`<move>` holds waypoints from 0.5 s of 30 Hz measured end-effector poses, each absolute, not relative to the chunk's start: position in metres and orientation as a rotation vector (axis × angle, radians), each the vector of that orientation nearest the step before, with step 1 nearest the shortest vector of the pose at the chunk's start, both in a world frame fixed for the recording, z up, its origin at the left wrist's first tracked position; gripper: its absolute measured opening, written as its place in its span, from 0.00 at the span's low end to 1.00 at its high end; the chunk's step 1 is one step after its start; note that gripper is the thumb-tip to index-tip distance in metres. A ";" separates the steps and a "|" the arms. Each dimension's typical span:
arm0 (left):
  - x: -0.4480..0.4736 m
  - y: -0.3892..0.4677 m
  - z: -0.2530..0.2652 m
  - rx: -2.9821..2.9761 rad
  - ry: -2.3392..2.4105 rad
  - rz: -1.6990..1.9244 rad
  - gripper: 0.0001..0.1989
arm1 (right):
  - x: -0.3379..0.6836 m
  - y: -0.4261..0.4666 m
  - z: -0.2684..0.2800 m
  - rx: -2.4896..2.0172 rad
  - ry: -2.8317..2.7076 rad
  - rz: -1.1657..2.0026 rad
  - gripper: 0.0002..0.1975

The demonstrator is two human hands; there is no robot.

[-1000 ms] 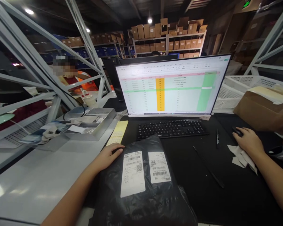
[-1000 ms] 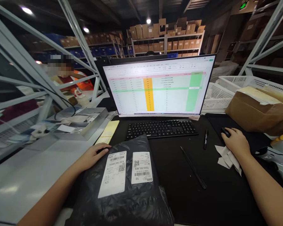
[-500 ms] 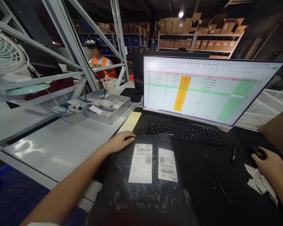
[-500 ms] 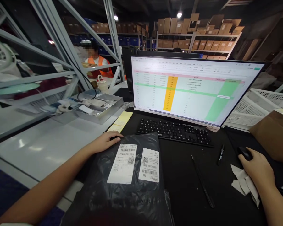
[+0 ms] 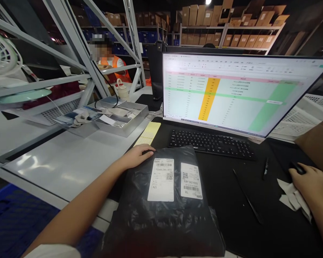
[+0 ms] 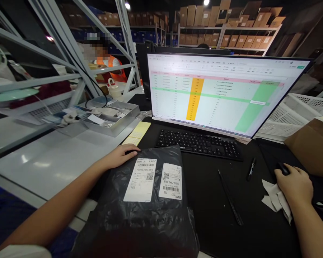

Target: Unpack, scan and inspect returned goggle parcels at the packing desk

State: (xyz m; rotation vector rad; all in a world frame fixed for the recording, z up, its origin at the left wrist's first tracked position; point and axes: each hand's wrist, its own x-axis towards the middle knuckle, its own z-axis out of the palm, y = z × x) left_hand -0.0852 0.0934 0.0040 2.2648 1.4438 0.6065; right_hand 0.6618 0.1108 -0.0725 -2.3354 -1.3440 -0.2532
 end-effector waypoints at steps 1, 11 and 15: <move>-0.085 0.093 0.004 2.266 1.442 0.605 0.21 | 0.662 0.110 -0.072 -2.334 -1.343 -0.254 0.34; -0.085 0.093 0.006 2.266 1.434 0.612 0.21 | 0.660 0.112 -0.071 -2.410 -1.263 -0.264 0.35; -0.085 0.093 0.006 2.269 1.436 0.612 0.21 | 0.661 0.113 -0.071 -2.405 -1.294 -0.277 0.35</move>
